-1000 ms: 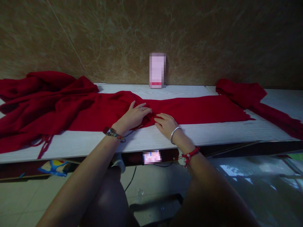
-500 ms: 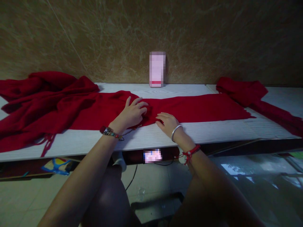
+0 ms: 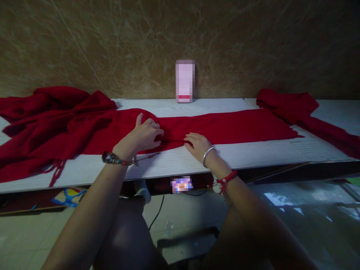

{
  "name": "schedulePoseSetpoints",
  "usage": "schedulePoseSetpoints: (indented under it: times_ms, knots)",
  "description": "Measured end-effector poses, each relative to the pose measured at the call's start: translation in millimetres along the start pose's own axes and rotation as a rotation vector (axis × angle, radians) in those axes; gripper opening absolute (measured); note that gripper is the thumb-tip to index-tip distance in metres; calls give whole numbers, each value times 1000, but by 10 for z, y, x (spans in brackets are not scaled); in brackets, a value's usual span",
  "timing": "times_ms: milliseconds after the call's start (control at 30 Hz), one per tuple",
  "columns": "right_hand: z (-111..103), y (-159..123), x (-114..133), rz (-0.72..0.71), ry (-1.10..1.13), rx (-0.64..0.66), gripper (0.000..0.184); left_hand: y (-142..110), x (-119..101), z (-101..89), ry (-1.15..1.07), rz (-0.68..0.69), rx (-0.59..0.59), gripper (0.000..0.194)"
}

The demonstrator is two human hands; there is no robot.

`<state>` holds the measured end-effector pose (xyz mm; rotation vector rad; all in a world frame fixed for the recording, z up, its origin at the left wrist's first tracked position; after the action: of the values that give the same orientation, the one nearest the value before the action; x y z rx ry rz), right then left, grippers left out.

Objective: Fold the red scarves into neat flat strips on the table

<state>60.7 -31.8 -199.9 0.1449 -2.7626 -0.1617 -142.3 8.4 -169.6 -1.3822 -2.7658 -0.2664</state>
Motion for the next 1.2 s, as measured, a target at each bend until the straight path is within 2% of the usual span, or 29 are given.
schedulePoseSetpoints:
  times_ms: [133,267,367,567,733,933,1000,1200]
  knots:
    - [-7,1,4,-3,0,7,28,-91,60,-80,31,2,83,12]
    - [-15,-6,13,10,-7,18,29,-161,79,-132,10,2,82,22]
    - [-6,-8,5,5,-5,8,29,-244,158,-100,3,-34,40,28]
    - [32,1,-23,-21,14,-30,27,-490,337,-35,58,-152,-30,22]
    - [49,7,-31,-29,16,-37,27,-640,321,-108,118,-215,-114,22]
    - [79,17,-75,-59,31,-67,26,-642,302,-203,144,-214,-199,19]
    - [84,19,-83,-61,34,-70,26,-625,324,-207,169,-184,-174,23]
    - [76,13,-71,-42,20,-56,27,-635,389,-172,187,-18,9,30]
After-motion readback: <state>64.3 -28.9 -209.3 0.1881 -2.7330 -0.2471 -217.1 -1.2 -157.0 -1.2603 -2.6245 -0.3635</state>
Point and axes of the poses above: each hand's wrist, its own y-axis towards the middle knuckle, its own z-axis out of the palm, x = y × z, the point moved 1 cm from there along y, towards the middle knuckle, and after that the axes turned 15 degrees about z, right-handed, at the moved point
